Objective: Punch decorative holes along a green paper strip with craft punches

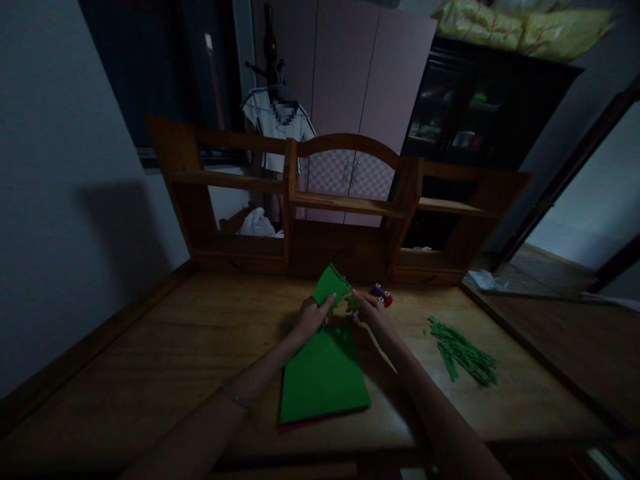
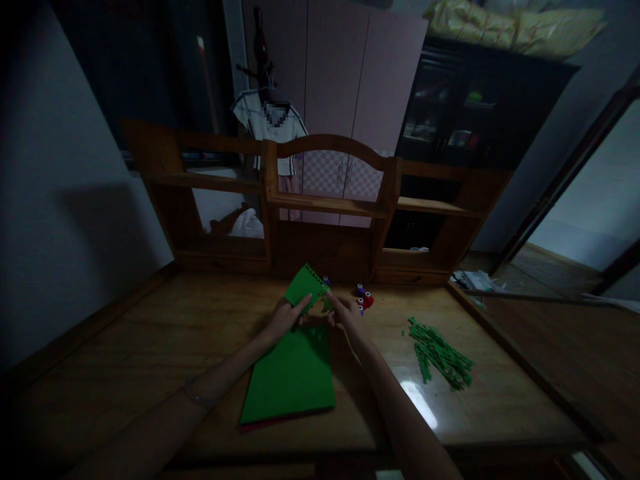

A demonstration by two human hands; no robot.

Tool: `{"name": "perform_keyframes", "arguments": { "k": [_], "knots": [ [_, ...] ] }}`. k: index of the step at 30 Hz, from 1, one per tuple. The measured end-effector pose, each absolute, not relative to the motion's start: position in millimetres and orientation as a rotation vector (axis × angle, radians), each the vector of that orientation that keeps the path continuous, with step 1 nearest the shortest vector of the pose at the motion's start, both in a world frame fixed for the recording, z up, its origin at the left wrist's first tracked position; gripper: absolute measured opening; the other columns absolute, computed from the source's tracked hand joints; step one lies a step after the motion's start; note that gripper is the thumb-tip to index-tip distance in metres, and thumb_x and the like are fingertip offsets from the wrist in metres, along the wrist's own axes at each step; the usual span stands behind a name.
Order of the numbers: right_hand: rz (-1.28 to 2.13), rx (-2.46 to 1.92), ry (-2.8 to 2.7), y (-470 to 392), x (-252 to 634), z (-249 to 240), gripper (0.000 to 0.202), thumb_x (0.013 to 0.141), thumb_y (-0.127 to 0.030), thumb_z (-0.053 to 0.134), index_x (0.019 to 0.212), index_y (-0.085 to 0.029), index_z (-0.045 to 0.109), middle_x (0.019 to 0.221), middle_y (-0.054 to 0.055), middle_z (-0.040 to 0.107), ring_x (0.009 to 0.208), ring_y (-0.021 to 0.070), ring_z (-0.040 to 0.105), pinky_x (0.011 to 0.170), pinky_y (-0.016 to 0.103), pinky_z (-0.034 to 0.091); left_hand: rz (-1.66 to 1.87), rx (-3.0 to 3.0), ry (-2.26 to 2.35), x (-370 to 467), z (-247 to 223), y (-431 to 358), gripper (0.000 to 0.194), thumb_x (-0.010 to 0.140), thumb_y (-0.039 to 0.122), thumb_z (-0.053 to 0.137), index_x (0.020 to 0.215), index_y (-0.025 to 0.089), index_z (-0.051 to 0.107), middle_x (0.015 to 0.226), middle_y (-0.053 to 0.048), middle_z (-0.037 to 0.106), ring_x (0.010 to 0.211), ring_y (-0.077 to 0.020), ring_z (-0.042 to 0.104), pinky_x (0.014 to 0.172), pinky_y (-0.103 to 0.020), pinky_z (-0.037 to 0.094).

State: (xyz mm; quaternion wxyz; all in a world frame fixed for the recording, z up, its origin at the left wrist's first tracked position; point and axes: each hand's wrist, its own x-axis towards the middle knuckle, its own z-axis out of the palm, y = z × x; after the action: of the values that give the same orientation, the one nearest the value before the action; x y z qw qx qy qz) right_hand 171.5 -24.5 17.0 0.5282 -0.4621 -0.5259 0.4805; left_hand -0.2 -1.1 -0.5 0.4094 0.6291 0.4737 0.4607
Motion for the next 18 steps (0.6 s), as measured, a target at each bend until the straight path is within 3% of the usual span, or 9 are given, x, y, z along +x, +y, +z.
{"name": "perform_keyframes", "arguments": {
  "k": [9,18],
  "knots": [
    [1.459,-0.97,-0.867,-16,181,18,0.048,0.081,-0.059,0.045,0.081,-0.014,0.063,0.063,0.006,0.064,0.044,0.0103,0.053,0.038,0.02,0.038,1.143,1.513,1.191,-2,-2,1,0.046,0.074,0.06,0.051,0.069,0.015,0.057,0.048,0.001,0.051,0.039,-0.0111,0.049,0.04,-0.02,0.034],
    [1.458,-1.003,-0.769,-14,182,14,0.049,0.083,-0.056,0.04,0.081,-0.012,0.063,0.056,0.005,0.061,0.034,0.0084,0.045,0.03,0.018,0.029,1.162,1.453,1.229,-1,0,0,0.045,0.07,0.059,0.056,0.072,0.014,0.058,0.049,0.001,0.052,0.037,-0.0102,0.047,0.037,-0.019,0.033]
  ]
}}
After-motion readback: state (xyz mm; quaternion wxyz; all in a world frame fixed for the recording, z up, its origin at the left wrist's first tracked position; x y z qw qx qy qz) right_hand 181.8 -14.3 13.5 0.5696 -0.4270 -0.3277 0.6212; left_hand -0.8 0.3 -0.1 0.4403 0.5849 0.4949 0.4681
